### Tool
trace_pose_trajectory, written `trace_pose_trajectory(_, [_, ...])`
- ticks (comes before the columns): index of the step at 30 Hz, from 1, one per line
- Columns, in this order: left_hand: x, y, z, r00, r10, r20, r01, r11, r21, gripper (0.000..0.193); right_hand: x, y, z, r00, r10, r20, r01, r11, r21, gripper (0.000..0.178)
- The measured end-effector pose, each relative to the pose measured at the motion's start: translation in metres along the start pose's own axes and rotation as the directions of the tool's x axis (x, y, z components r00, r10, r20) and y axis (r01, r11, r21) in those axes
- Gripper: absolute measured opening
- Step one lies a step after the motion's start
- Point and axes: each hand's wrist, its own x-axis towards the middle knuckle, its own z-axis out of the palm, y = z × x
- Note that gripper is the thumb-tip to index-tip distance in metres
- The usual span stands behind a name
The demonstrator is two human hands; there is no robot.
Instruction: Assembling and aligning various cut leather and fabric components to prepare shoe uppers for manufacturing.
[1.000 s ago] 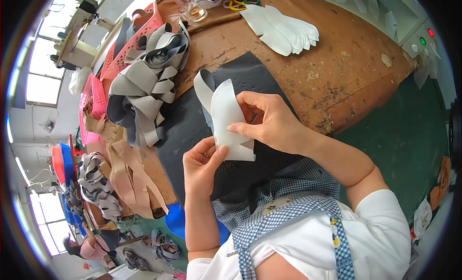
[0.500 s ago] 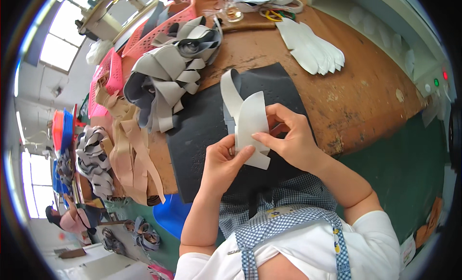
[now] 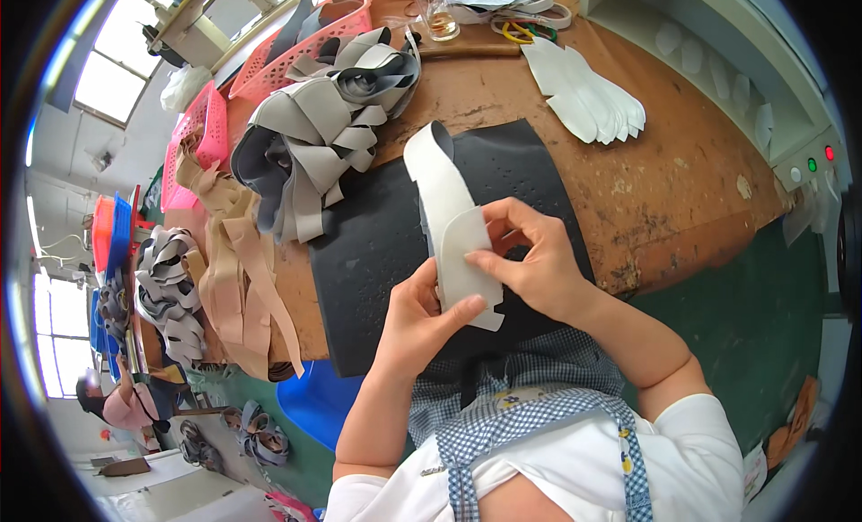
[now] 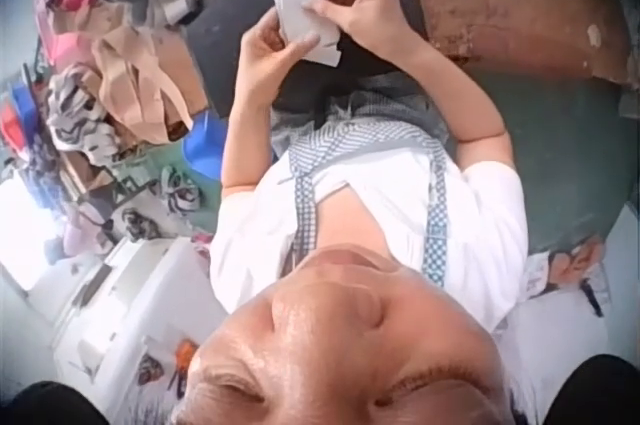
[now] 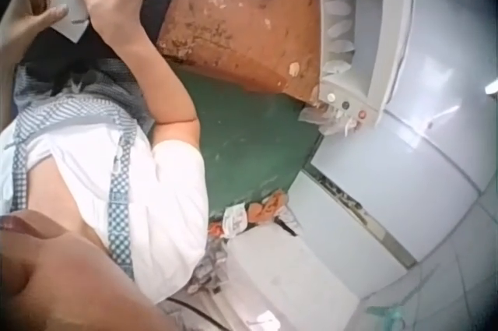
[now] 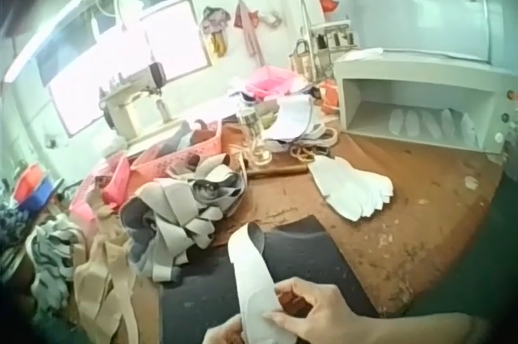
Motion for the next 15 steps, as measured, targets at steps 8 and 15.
trace_pose_trajectory(8, [-0.002,-0.014,-0.003,0.997,-0.055,-0.051,0.051,0.996,-0.077,0.037,0.015,0.008,-0.007,0.998,0.058,0.004,-0.058,0.993,0.101,0.010])
trace_pose_trajectory(15, [-0.002,-0.010,0.005,0.999,-0.033,-0.037,0.030,0.997,-0.067,0.034,0.015,0.012,0.000,0.946,0.318,0.062,-0.298,0.779,0.551,0.042])
